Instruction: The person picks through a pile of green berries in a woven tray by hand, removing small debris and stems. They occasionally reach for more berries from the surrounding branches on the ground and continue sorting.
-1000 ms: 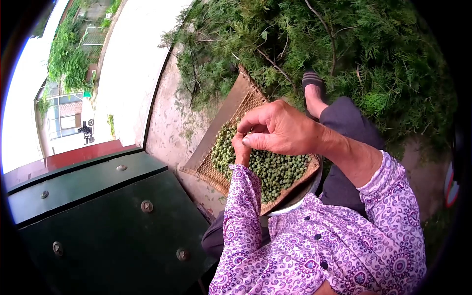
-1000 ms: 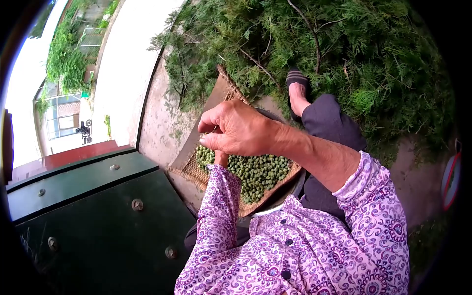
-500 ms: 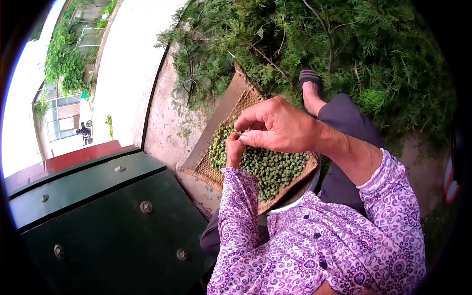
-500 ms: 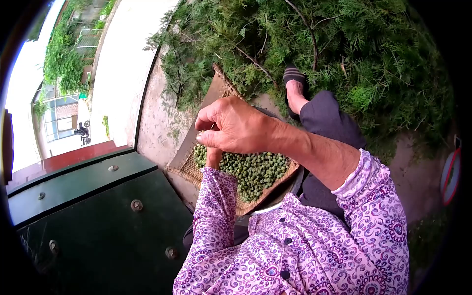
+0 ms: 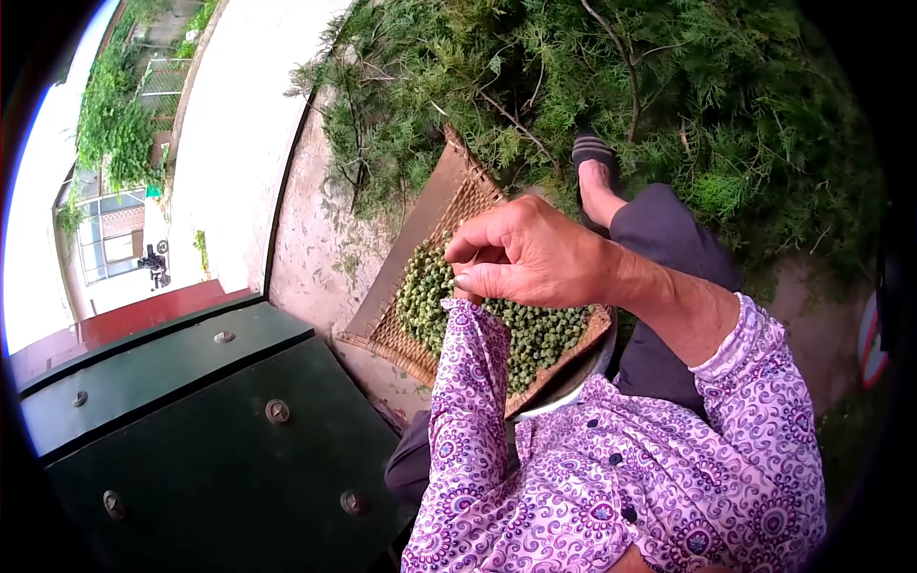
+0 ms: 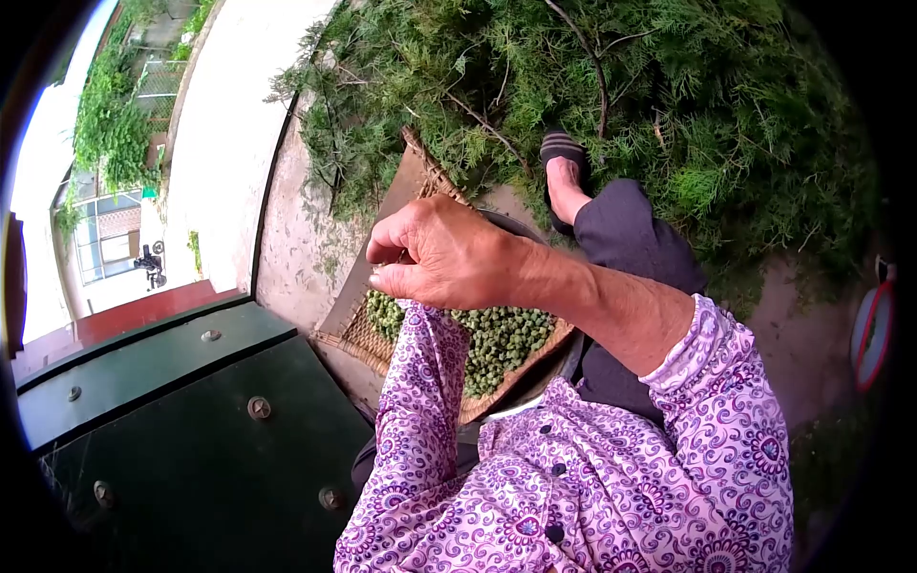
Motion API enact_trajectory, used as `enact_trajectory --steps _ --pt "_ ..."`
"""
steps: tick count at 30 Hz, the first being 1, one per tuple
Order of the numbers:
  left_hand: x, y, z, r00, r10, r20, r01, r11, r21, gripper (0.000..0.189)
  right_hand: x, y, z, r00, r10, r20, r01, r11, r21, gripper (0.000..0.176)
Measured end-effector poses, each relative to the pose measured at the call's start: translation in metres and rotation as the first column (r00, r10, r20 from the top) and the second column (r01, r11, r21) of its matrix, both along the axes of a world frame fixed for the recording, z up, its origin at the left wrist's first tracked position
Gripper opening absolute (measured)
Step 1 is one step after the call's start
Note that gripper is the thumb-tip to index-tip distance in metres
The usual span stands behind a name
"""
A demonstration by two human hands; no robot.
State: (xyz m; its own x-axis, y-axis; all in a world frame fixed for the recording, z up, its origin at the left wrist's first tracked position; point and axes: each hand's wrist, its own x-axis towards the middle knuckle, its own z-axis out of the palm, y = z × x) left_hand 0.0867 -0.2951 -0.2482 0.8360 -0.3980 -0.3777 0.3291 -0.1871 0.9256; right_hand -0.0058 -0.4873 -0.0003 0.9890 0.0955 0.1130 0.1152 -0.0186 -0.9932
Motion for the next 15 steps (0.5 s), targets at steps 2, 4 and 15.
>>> enact_trajectory --steps 2,4,15 --pt "0.002 0.006 0.005 0.999 0.025 -0.039 -0.027 0.999 -0.043 0.007 0.001 0.001 -0.002 0.996 0.047 -0.07 -0.043 0.997 0.057 0.021" --pt "0.002 0.015 0.017 0.994 0.054 -0.096 -0.065 0.991 -0.12 0.007 0.0 0.002 -0.004 0.998 0.038 -0.053 -0.034 0.996 0.079 0.022" --pt "-0.051 0.021 0.175 0.971 0.001 -0.239 -0.115 0.879 -0.463 0.008 0.009 0.033 -0.037 0.988 -0.003 0.154 0.066 0.912 -0.406 0.045"
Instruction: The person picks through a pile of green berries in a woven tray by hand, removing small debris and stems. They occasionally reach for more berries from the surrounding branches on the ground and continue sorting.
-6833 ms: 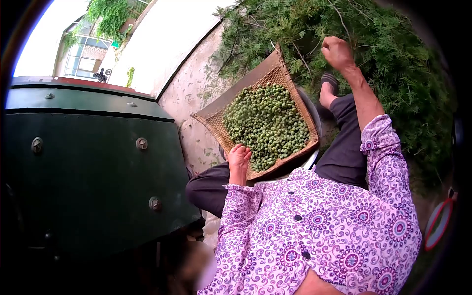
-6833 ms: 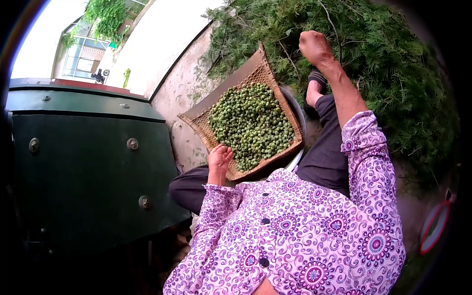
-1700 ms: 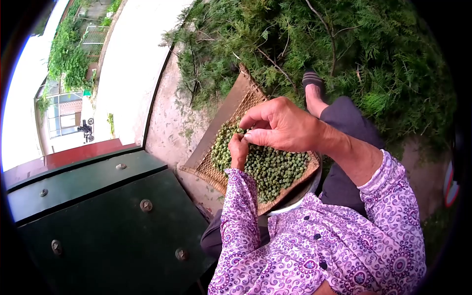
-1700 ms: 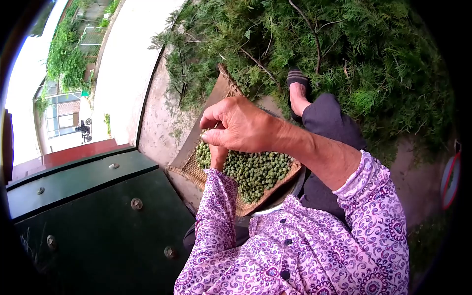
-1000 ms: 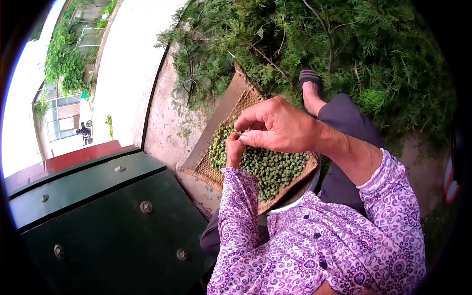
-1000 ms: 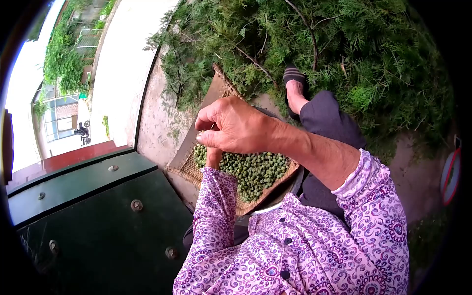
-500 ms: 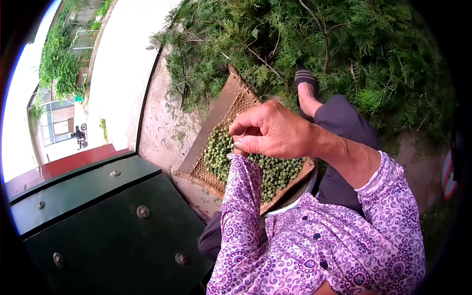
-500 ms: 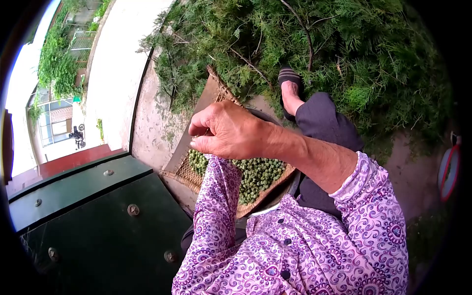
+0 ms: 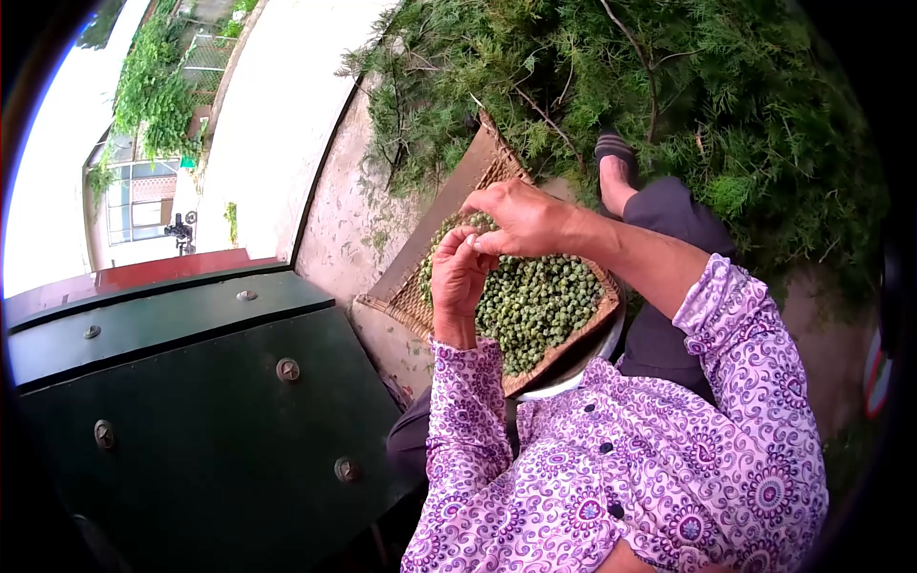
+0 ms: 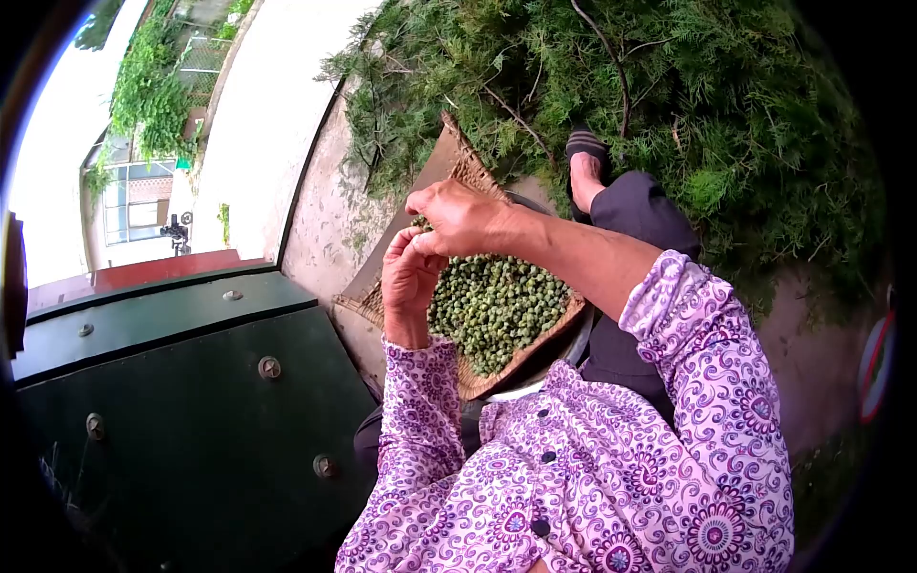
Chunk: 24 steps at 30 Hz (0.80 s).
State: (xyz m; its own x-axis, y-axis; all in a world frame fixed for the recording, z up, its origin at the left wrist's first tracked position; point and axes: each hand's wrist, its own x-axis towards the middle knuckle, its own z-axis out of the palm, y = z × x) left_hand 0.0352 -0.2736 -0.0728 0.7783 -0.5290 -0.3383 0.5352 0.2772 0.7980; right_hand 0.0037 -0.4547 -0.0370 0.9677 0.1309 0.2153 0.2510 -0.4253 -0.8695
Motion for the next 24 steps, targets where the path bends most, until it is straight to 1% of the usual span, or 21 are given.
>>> enact_trajectory --steps 1,2,3,5,6,8,9,10,11,12,13,14,15,16,17,18,19,21,22,23,24 --pt "-0.003 0.0 0.007 1.0 -0.03 0.008 0.031 0.996 -0.079 0.01 0.001 0.002 0.0 0.995 0.05 -0.085 -0.046 0.998 0.044 0.045" --pt "-0.007 0.0 0.013 0.999 -0.017 0.031 0.018 0.999 -0.05 0.008 0.004 0.009 -0.007 0.999 0.019 -0.039 -0.018 0.999 0.031 0.037" --pt "-0.01 0.004 0.017 0.999 -0.021 0.038 0.023 0.998 -0.054 0.007 0.003 0.011 -0.004 0.999 0.026 -0.037 -0.024 0.999 0.032 0.037" --pt "-0.015 0.013 0.018 0.999 0.043 0.029 -0.042 0.997 -0.061 0.005 0.002 0.014 0.003 0.974 0.16 -0.159 -0.128 0.972 0.195 0.026" --pt "-0.016 0.019 0.016 0.998 0.048 0.031 -0.046 0.997 -0.06 0.005 0.001 0.017 0.002 0.978 0.157 -0.135 -0.132 0.975 0.181 0.017" --pt "-0.018 0.035 0.008 0.999 0.051 0.005 -0.049 0.975 -0.218 0.004 -0.001 0.019 -0.002 0.973 0.194 -0.125 -0.172 0.971 0.167 0.017" --pt "-0.02 0.042 0.006 0.999 0.053 0.005 -0.051 0.975 -0.218 0.004 -0.002 0.02 -0.005 0.966 0.228 -0.119 -0.209 0.966 0.153 0.016" --pt "-0.021 0.048 0.004 0.996 0.083 -0.01 -0.084 0.973 -0.216 0.003 -0.002 0.022 -0.007 0.955 0.266 -0.131 -0.258 0.963 0.072 0.019" --pt "-0.023 0.054 0.001 0.993 0.114 -0.026 -0.116 0.97 -0.214 0.002 -0.005 0.022 -0.009 0.954 0.268 -0.133 -0.26 0.963 0.072 0.019" --pt "-0.026 0.058 -0.003 0.98 0.191 -0.048 -0.196 0.972 -0.13 0.002 -0.009 0.023 -0.01 0.933 0.316 -0.172 -0.323 0.946 -0.009 0.021" --pt "-0.026 0.063 -0.012 0.98 0.193 -0.05 -0.198 0.972 -0.13 0.002 -0.01 0.023 -0.01 0.908 0.36 -0.213 -0.385 0.919 -0.087 0.023" --pt "-0.024 0.071 -0.026 0.974 0.213 -0.077 -0.213 0.977 0.011 0.003 -0.008 0.022 -0.011 0.89 0.374 -0.261 -0.418 0.898 -0.138 0.026" --pt "-0.023 0.08 -0.043 0.966 0.236 -0.101 -0.219 0.964 0.153 0.005 -0.007 0.019 -0.012 0.888 0.378 -0.263 -0.422 0.897 -0.135 0.026" --pt "-0.023 0.085 -0.059 0.97 0.218 -0.112 -0.196 0.965 0.174 0.011 -0.006 0.015 -0.012 0.94 0.32 -0.12 -0.334 0.934 -0.123 0.027" --pt "-0.024 0.091 -0.074 0.955 0.244 -0.171 -0.194 0.944 0.268 0.014 -0.005 0.011 -0.01 0.969 0.247 0.021 -0.244 0.965 -0.097 0.028" --pt "-0.024 0.093 -0.089 0.946 0.257 -0.195 -0.193 0.935 0.297 0.014 -0.004 0.006 -0.005 0.978 0.205 0.042 -0.201 0.977 -0.075 0.03" --pt "-0.026 0.092 -0.102 0.937 0.271 -0.221 -0.191 0.926 0.325 0.014 -0.003 0.003 -0.002 0.979 0.202 0.032 -0.199 0.977 -0.075 0.03" --pt "-0.023 0.09 -0.129 0.904 0.307 -0.298 -0.18 0.905 0.386 0.012 0.001 -0.003 0.003 0.985 0.168 -0.026 -0.166 0.985 0.053 0.029" --pt "-0.022 0.086 -0.139 0.89 0.336 -0.306 -0.195 0.891 0.41 0.011 -0.001 -0.005 0.012 0.979 0.172 -0.113 -0.163 0.983 0.081 0.035" --pt "-0.021 0.081 -0.149 0.876 0.366 -0.315 -0.21 0.876 0.434 0.01 -0.002 -0.005 0.013 0.978 0.168 -0.124 -0.159 0.984 0.079 0.035" --pt "-0.019 0.071 -0.153 0.854 0.432 -0.29 -0.238 0.819 0.522 0.009 -0.003 -0.004 0.012 0.969 0.198 -0.145 -0.182 0.976 0.121 0.035"
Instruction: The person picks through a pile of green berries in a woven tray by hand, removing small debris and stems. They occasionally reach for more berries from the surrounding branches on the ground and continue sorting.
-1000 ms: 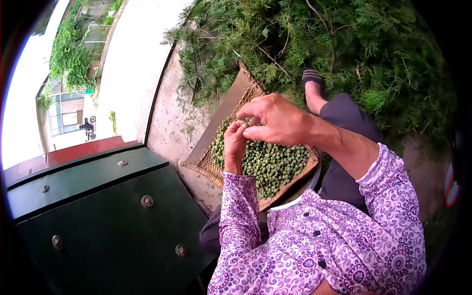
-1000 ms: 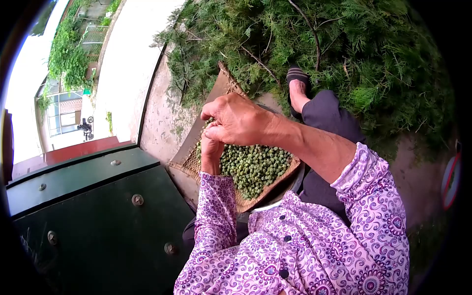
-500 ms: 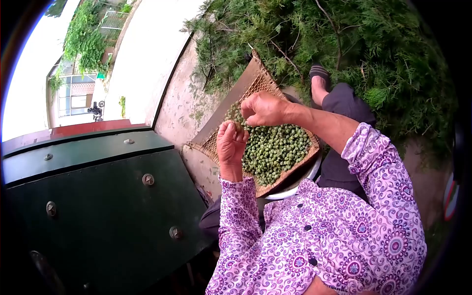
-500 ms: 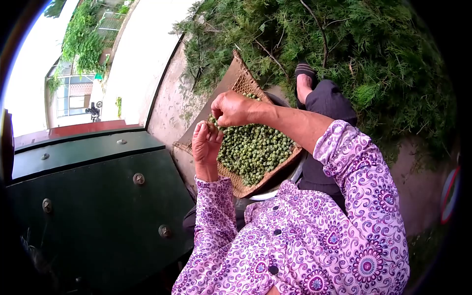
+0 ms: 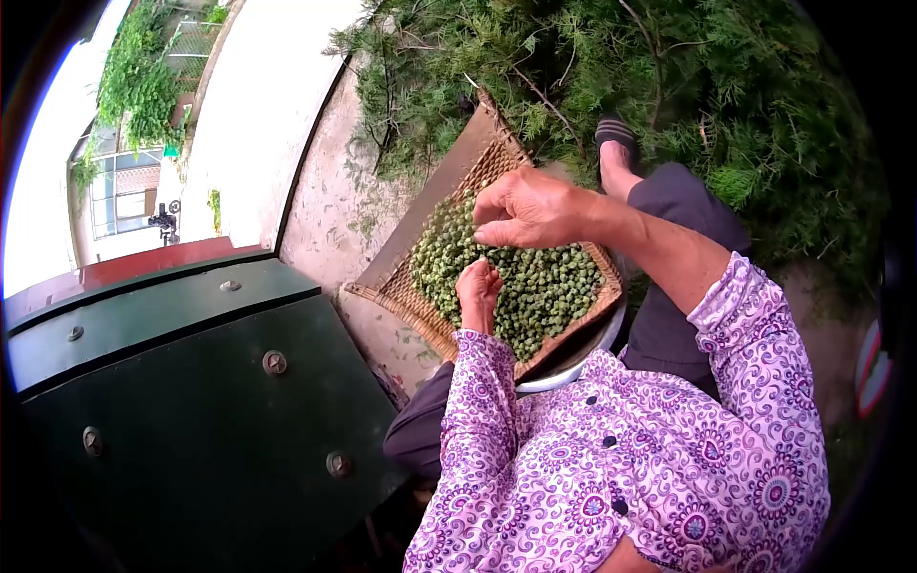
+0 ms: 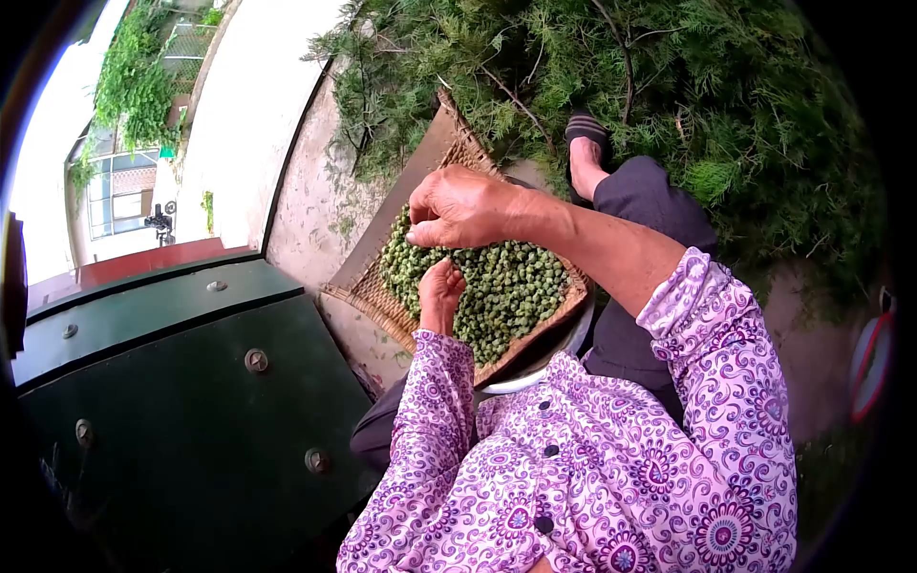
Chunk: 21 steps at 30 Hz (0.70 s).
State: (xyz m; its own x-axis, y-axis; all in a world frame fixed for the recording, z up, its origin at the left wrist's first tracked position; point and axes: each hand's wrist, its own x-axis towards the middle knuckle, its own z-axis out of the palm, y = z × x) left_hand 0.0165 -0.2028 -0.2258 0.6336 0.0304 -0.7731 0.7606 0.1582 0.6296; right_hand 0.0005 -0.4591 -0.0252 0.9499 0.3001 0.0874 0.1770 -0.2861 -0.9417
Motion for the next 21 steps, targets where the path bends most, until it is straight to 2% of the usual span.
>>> enact_trajectory --steps 1,3,4,5,7,8,11,12,15,20,21 --pt "0.003 -0.01 -0.003 0.998 0.051 -0.026 -0.049 0.997 0.058 0.015 0.0 0.0 -0.001 0.999 0.026 -0.026 -0.025 0.999 0.038 0.034" --pt "0.005 -0.027 -0.001 0.986 0.132 -0.103 -0.117 0.983 0.144 0.021 0.002 -0.001 -0.003 0.999 0.012 -0.029 -0.013 1.0 -0.015 0.034" --pt "0.007 -0.038 0.002 0.979 0.162 -0.12 -0.129 0.962 0.242 0.024 0.003 -0.002 -0.004 1.0 0.007 -0.004 -0.007 1.0 -0.004 0.03" --pt "0.009 -0.042 -0.002 0.979 0.159 -0.126 -0.125 0.962 0.243 0.024 0.003 -0.003 -0.005 1.0 0.001 0.022 -0.001 1.0 0.007 0.027" --pt "0.012 -0.041 -0.019 0.977 0.146 -0.158 -0.119 0.978 0.169 0.023 0.003 -0.003 -0.006 0.999 -0.016 0.043 0.016 1.0 0.0 0.027" --pt "0.017 -0.035 -0.031 0.962 0.173 -0.213 -0.164 0.985 0.058 0.019 0.003 -0.003 -0.006 0.998 -0.034 0.046 0.034 0.999 0.014 0.027" --pt "0.015 -0.037 -0.02 0.929 0.253 -0.271 -0.254 0.967 0.032 0.016 0.001 -0.008 0.0 0.999 -0.045 0.03 0.045 0.999 0.0 0.027" --pt "0.013 -0.033 -0.017 0.935 0.253 -0.248 -0.272 0.961 -0.048 0.013 0.0 -0.009 0.003 0.999 -0.038 0.01 0.038 0.999 -0.026 0.028" --pt "0.004 -0.025 -0.004 0.95 0.249 -0.19 -0.271 0.958 -0.099 0.012 -0.002 -0.011 0.0 0.998 -0.054 0.014 0.053 0.998 0.026 0.028" --pt "-0.015 -0.013 0.048 0.999 0.034 -0.007 -0.035 0.951 -0.308 0.01 -0.002 -0.008 -0.004 0.999 0.015 0.028 -0.014 0.999 -0.053 0.032" --pt "-0.017 -0.011 0.057 0.997 -0.038 0.065 0.062 0.9 -0.43 0.013 -0.002 -0.004 -0.009 0.999 0.03 0.03 -0.027 0.997 -0.078 0.034"
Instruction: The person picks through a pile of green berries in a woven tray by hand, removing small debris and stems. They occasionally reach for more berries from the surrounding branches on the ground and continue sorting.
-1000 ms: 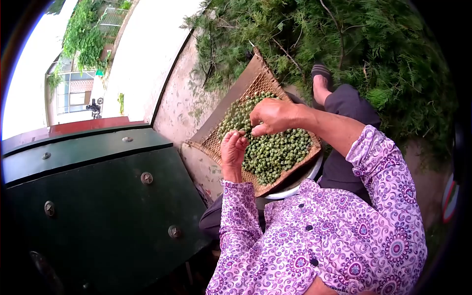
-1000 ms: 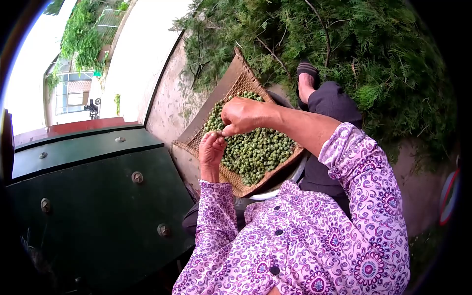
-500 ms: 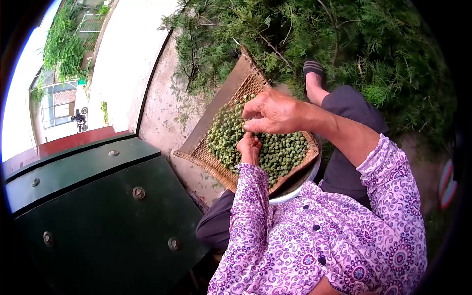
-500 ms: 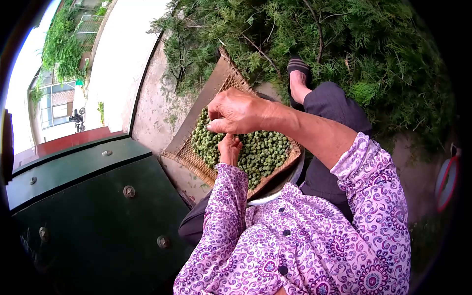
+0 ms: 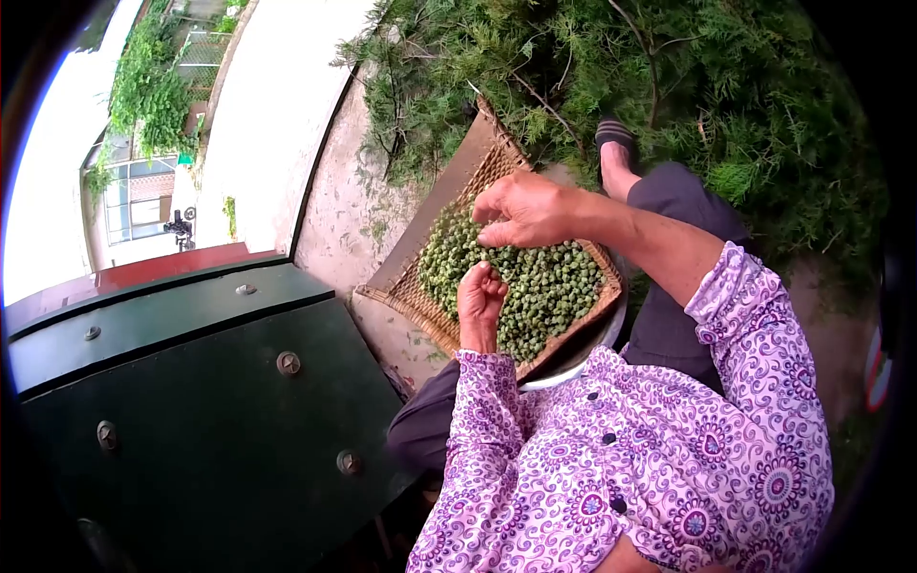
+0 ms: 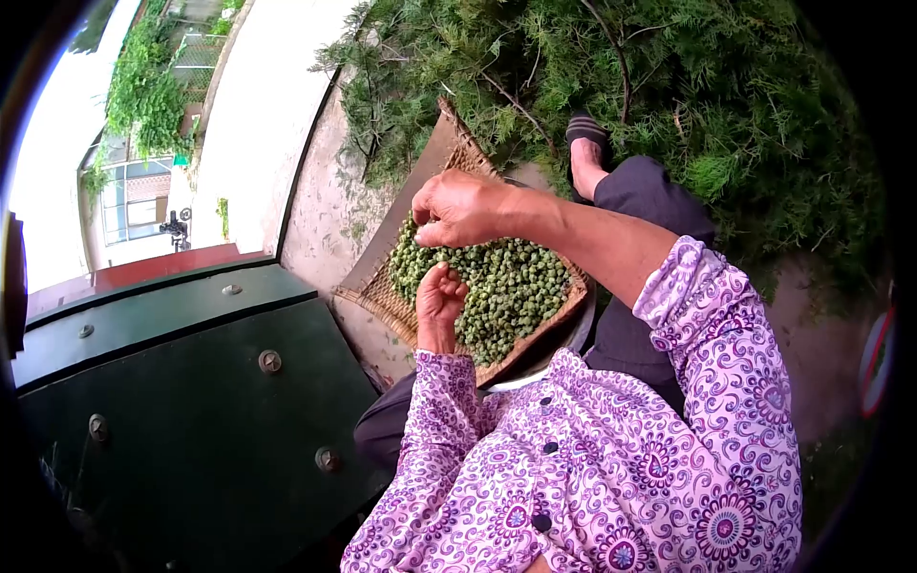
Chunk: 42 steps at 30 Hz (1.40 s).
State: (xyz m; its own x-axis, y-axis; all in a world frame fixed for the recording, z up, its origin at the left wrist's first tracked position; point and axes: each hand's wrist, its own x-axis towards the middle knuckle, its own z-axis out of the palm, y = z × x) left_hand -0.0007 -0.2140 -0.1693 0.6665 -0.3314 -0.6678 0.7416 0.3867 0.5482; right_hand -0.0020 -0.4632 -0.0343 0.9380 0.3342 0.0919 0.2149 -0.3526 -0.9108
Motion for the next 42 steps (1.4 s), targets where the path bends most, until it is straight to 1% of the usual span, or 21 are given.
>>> enact_trajectory --steps 4,7,8,9,16,17,18,19,20,23,24,26,28,30,32,33,34,36,37,40,42 --pt "-0.007 -0.025 0.064 0.944 -0.238 0.229 0.254 0.966 -0.042 0.005 -0.005 0.023 -0.024 0.99 0.055 0.129 -0.05 0.998 -0.045 0.035" --pt "-0.008 -0.039 0.096 0.918 -0.3 0.261 0.294 0.954 0.062 0.003 -0.007 0.033 -0.019 0.996 0.083 0.034 -0.083 0.997 -0.007 0.021" --pt "-0.008 -0.04 0.102 0.897 -0.336 0.288 0.322 0.942 0.095 0.005 -0.007 0.034 -0.018 0.992 0.114 -0.046 -0.113 0.994 0.011 0.016" --pt "-0.008 -0.04 0.106 0.874 -0.37 0.314 0.347 0.929 0.129 0.008 -0.008 0.034 -0.014 0.996 0.086 0.017 -0.086 0.995 0.053 0.01" --pt "-0.01 -0.017 0.107 0.806 -0.521 0.283 0.515 0.851 0.101 0.003 -0.004 0.035 -0.016 0.998 0.058 0.018 -0.059 0.998 0.034 0.016" --pt "-0.012 -0.014 0.105 0.823 -0.487 0.292 0.483 0.871 0.094 0.004 -0.003 0.032 -0.016 0.998 0.059 0.019 -0.06 0.998 0.035 0.016" --pt "-0.012 -0.01 0.101 0.823 -0.488 0.292 0.483 0.871 0.094 0.004 -0.003 0.027 -0.01 0.984 0.178 -0.032 -0.179 0.983 -0.041 0.019" --pt "-0.011 -0.005 0.093 0.882 -0.394 0.258 0.377 0.919 0.114 0.005 -0.004 0.024 -0.008 0.953 0.289 -0.093 -0.298 0.948 -0.109 0.022" --pt "-0.008 0.001 0.083 0.93 -0.293 0.223 0.268 0.954 0.137 0.007 -0.005 0.024 -0.012 0.953 0.288 -0.098 -0.298 0.949 -0.105 0.022" --pt "0.011 0.014 0.036 0.972 -0.204 0.114 0.178 0.963 0.205 0.01 -0.009 0.02 -0.008 0.983 0.179 -0.05 -0.184 0.973 -0.138 0.031" --pt "0.015 0.013 0.023 0.981 -0.174 0.082 0.153 0.963 0.22 0.01 -0.007 0.016 -0.011 0.991 0.089 0.097 -0.079 0.991 -0.108 0.031" --pt "0.02 -0.004 0.008 0.988 -0.13 0.088 0.087 0.921 0.379 0.01 -0.004 0.0 0.01 0.999 0.017 0.051 -0.016 1.0 -0.024 0.032" --pt "0.029 -0.018 -0.012 0.985 -0.143 0.095 0.08 0.874 0.48 0.012 0.0 -0.006 0.012 0.999 -0.039 0.03 0.038 0.998 0.041 0.033" --pt "0.036 -0.027 -0.036 0.941 -0.278 0.192 0.117 0.801 0.587 0.013 0.001 -0.012 0.017 0.996 -0.093 0.0 0.092 0.99 0.102 0.034" --pt "0.039 -0.038 -0.06 0.764 -0.488 0.423 -0.039 0.619 0.784 0.012 0.0 -0.014 0.027 0.996 -0.078 -0.039 0.08 0.995 0.054 0.034" --pt "0.036 -0.047 -0.057 0.769 -0.374 0.518 -0.07 0.757 0.65 0.013 0.001 -0.011 0.02 0.997 -0.08 -0.021 0.082 0.988 0.133 0.031" --pt "0.035 -0.048 -0.054 0.765 -0.511 0.392 -0.045 0.565 0.824 0.016 0.001 -0.011 0.017 0.996 -0.083 -0.03 0.086 0.988 0.128 0.031" --pt "0.033 -0.053 -0.072 0.815 -0.26 0.517 -0.133 0.785 0.605 0.02 0.001 -0.009 0.017 0.992 -0.097 -0.079 0.107 0.985 0.138 0.034" --pt "0.034 -0.05 -0.078 0.819 -0.261 0.511 -0.128 0.786 0.605 0.02 0.002 -0.009 0.018 0.993 -0.091 -0.08 0.099 0.989 0.106 0.033" --pt "0.038 -0.037 -0.084 0.838 -0.417 0.351 -0.021 0.618 0.786 0.027 0.002 -0.01 0.017 0.993 -0.087 -0.08 0.097 0.988 0.12 0.033" --pt "0.034 -0.04 -0.076 0.796 -0.437 0.419 -0.111 0.576 0.81 0.029 0.0 -0.01 0.015 0.993 -0.096 -0.075 0.105 0.987 0.123 0.032"
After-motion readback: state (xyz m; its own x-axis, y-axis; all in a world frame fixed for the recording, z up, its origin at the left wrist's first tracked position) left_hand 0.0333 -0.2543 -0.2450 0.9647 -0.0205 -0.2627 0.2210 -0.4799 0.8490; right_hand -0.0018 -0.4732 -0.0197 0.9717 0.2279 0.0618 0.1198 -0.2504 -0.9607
